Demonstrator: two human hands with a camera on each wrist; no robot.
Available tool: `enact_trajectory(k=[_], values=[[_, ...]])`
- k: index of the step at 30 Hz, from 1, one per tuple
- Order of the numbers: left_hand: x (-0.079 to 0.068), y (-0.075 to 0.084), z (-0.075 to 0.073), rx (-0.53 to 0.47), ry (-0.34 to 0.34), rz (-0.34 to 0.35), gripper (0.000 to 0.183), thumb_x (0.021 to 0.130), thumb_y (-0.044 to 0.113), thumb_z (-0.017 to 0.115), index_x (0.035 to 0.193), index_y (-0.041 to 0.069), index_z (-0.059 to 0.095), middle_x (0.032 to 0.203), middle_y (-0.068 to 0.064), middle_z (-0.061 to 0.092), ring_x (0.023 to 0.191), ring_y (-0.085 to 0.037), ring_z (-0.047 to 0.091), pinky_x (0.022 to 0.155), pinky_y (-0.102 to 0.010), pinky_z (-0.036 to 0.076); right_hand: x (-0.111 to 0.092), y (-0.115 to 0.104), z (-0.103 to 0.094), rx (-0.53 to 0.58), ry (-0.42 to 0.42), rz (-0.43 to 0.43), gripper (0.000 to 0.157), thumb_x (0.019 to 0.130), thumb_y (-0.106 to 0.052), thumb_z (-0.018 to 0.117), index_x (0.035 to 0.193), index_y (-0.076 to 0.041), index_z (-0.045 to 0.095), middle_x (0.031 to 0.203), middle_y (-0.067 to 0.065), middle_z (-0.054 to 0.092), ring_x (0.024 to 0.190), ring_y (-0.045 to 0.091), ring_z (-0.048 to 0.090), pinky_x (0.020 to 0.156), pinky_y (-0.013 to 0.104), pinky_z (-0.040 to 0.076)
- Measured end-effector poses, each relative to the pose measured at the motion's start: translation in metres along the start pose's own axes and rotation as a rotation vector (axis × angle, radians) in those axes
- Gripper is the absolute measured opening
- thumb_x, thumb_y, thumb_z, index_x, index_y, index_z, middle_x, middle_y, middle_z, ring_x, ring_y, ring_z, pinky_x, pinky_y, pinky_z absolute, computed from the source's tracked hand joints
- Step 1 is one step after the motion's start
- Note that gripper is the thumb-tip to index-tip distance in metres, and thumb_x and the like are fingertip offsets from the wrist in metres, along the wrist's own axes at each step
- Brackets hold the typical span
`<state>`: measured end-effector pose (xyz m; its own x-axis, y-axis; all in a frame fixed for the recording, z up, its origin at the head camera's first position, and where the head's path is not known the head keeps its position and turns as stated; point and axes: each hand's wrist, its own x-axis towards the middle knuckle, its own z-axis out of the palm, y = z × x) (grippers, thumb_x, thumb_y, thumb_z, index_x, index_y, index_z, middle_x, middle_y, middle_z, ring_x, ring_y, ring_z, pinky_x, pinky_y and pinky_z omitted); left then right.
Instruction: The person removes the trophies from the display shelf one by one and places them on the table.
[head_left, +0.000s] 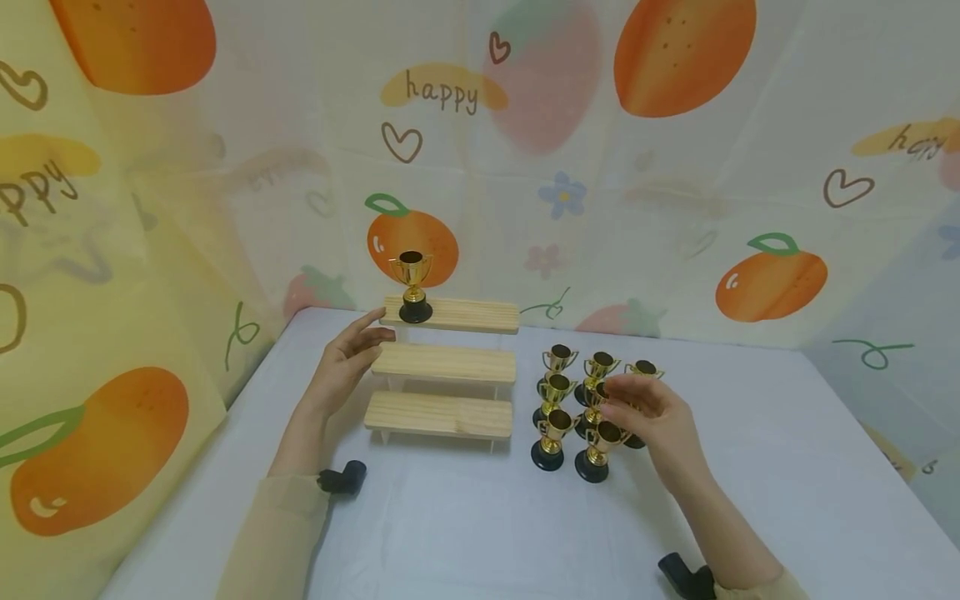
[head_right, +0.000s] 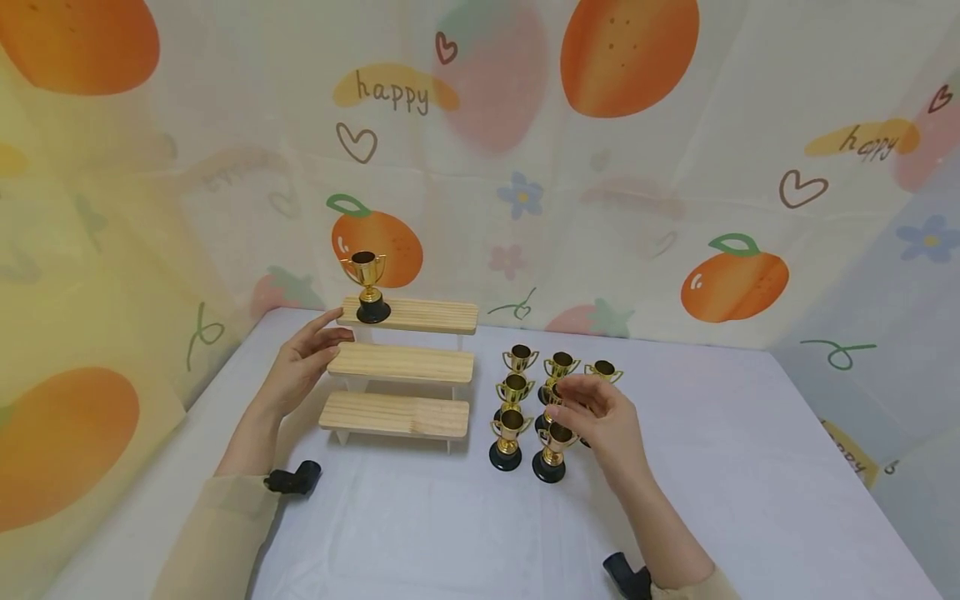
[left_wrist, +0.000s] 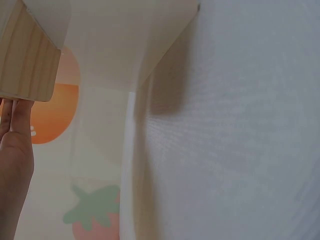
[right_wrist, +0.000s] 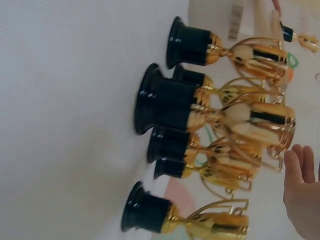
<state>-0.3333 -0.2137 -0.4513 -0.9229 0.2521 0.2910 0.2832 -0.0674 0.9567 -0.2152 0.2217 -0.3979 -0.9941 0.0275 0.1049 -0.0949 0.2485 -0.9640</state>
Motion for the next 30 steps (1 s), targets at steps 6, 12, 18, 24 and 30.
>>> enact_trajectory(k=[6,12,18,24,30], values=[[-0.001,0.001,0.000,-0.006,0.000,0.001,0.054,0.101,0.005,0.051,0.152,0.017,0.039,0.118,0.011,0.064,0.116,-0.004,0.055,0.087,-0.014,0.042,0.007,-0.016,0.015,0.089,-0.017,-0.030,0.040,0.087,-0.015,0.075,0.122,-0.002,0.059,0.114,-0.011,0.068,0.110,0.002,0.064,0.087,0.014,0.053],[-0.001,0.002,0.000,-0.001,0.002,-0.007,0.054,0.101,0.005,0.051,0.152,0.018,0.038,0.118,0.011,0.064,0.116,-0.003,0.055,0.088,-0.014,0.043,0.014,-0.033,0.033,0.214,-0.067,-0.008,0.037,0.088,-0.010,0.073,0.122,-0.005,0.059,0.114,-0.012,0.068,0.111,0.002,0.064,0.090,0.016,0.053],[0.000,0.004,0.001,0.002,0.007,-0.025,0.054,0.101,0.005,0.051,0.152,0.018,0.038,0.117,0.013,0.064,0.116,-0.003,0.055,0.089,-0.013,0.043,0.021,-0.044,0.053,0.359,-0.088,0.017,0.032,0.088,-0.002,0.071,0.117,-0.010,0.060,0.111,-0.010,0.070,0.111,0.007,0.066,0.095,0.019,0.052],[0.001,0.005,0.002,0.000,0.011,-0.029,0.054,0.101,0.006,0.051,0.152,0.018,0.039,0.117,0.013,0.064,0.113,-0.004,0.054,0.083,-0.014,0.042,0.028,-0.055,0.074,0.428,-0.175,0.024,0.038,0.089,0.001,0.067,0.125,-0.005,0.055,0.116,-0.005,0.067,0.113,0.009,0.064,0.098,0.022,0.051],[0.001,0.001,0.000,0.000,0.012,-0.038,0.054,0.101,0.006,0.052,0.152,0.019,0.039,0.117,0.013,0.064,0.112,-0.003,0.054,0.081,-0.014,0.042,0.036,-0.071,0.096,0.413,-0.228,0.010,0.045,0.089,0.000,0.067,0.131,-0.002,0.051,0.121,-0.002,0.063,0.117,0.012,0.062,0.100,0.023,0.051]])
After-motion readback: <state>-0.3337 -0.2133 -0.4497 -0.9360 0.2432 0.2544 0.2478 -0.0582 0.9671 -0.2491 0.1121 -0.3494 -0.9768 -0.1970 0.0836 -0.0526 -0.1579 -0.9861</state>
